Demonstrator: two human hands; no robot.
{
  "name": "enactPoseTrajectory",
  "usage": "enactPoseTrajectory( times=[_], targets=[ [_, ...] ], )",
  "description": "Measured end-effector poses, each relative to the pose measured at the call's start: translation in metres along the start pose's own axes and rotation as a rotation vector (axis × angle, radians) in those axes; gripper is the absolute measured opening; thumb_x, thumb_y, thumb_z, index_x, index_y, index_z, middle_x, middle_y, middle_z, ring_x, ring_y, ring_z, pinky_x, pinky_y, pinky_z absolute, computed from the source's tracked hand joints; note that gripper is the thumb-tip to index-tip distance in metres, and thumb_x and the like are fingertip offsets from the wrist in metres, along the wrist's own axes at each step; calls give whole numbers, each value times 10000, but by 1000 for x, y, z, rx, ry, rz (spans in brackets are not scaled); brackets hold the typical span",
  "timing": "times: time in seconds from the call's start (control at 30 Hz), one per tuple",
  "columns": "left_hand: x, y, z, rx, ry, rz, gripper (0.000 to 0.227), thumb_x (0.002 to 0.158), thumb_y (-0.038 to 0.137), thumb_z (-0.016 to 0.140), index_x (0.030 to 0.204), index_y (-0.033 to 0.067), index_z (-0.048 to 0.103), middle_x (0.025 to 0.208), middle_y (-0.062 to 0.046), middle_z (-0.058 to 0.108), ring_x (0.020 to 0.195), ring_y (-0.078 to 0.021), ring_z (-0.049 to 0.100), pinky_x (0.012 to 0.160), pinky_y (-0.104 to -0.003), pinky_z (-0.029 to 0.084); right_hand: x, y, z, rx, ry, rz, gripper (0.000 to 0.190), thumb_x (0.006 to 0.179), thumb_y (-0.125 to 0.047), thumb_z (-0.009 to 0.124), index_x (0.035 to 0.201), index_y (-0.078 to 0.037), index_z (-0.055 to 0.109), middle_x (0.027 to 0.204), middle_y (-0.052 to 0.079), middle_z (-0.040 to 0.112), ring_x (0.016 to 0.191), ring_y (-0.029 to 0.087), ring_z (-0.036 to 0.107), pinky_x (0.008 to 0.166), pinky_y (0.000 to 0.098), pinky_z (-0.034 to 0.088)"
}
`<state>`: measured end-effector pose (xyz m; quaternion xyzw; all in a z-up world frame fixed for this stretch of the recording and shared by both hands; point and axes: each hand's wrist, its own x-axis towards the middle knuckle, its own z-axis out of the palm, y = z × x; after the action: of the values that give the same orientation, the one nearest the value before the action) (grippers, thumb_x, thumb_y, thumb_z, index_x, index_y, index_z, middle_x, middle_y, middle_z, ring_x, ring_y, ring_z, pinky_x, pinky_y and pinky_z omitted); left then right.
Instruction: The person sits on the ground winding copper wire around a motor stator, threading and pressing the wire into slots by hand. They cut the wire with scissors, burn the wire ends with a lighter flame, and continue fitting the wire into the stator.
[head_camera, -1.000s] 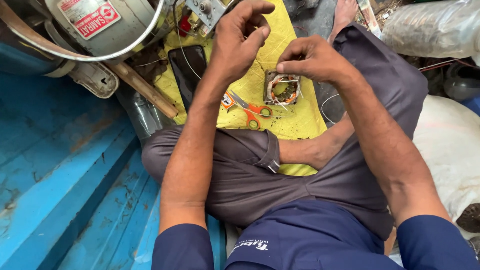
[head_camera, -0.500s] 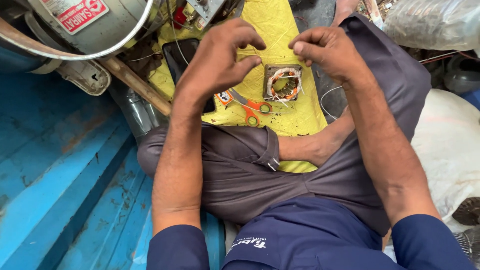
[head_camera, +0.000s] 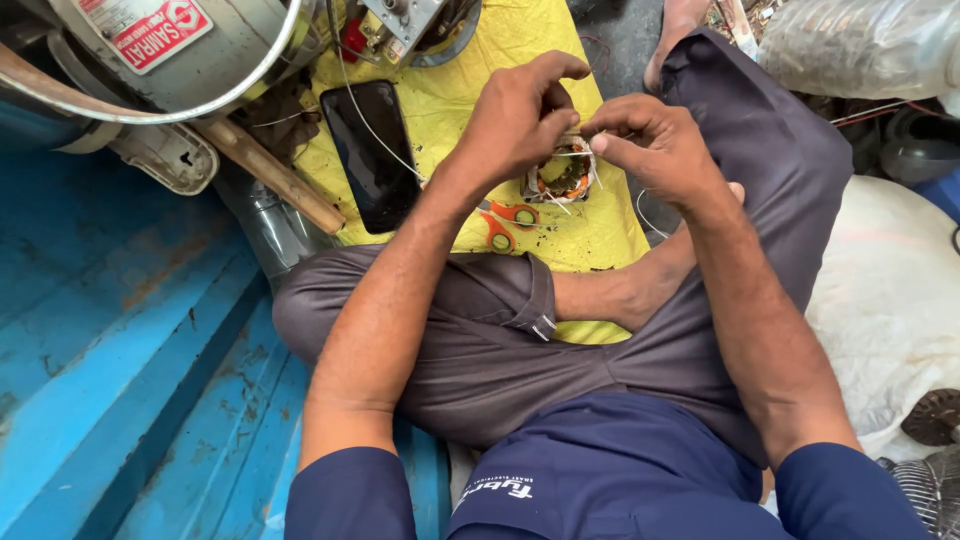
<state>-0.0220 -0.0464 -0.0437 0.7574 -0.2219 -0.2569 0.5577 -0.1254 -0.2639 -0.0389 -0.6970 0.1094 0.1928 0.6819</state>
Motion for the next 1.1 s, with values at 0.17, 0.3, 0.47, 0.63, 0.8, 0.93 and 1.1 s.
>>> enactPoseTrajectory(
  times=[0.17,0.3,0.47,0.63,0.8,0.93,1.1],
  targets=[
    [4,-18,-6,-117,38,-59,361,879,16,723,1237,25,673,810,-42,755,736,-106,742,675,-284,616,2,3,4,-62,43,26,201,992,-129,755,1150,-7,733,1086,17,680,942,78,646,841,242,546],
    [7,-10,-16,-295,43,-204,330,911,-16,646,1242,-16,656,822,-32,730,692,-68,707,586,-242,626,-3,9,6,-53,104,149,264,995,-146,756,1217,-10,712,907,28,699,783,74,642,711,226,524],
    [7,-15,-22,-290,68,-146,311,948,-30,625,1259,-22,636,846,-34,723,709,-64,717,591,-227,628,-11,-27,18,17,11,194,506,848,-119,771,1325,-29,629,1012,-3,678,883,44,641,779,221,560],
    [5,-19,-23,-191,90,-100,295,947,-32,639,1243,-21,645,819,-27,725,680,-62,718,584,-225,619,-13,-25,43,-16,66,115,603,823,-98,803,1350,26,539,1121,0,662,927,67,696,807,250,618],
    [3,-11,-29,-222,85,-117,273,949,-46,622,1216,-19,668,815,-29,712,649,-63,691,583,-232,610,-12,-7,45,-463,281,70,471,867,-73,791,1302,53,661,990,85,753,785,84,716,708,229,605],
    [0,-12,-34,-344,19,-91,287,966,-77,604,1242,-33,670,848,-43,727,707,-72,707,637,-235,615,-7,-3,18,-367,183,69,469,869,-75,770,1309,48,667,1039,86,755,843,74,708,749,227,593],
    [-1,-8,-45,-428,-93,-94,337,962,-103,586,1295,-58,615,894,-55,708,754,-84,719,679,-241,623,13,-40,-1,-448,52,-113,471,917,-51,719,1367,57,632,1118,101,746,943,96,695,825,244,577]
  ],
)
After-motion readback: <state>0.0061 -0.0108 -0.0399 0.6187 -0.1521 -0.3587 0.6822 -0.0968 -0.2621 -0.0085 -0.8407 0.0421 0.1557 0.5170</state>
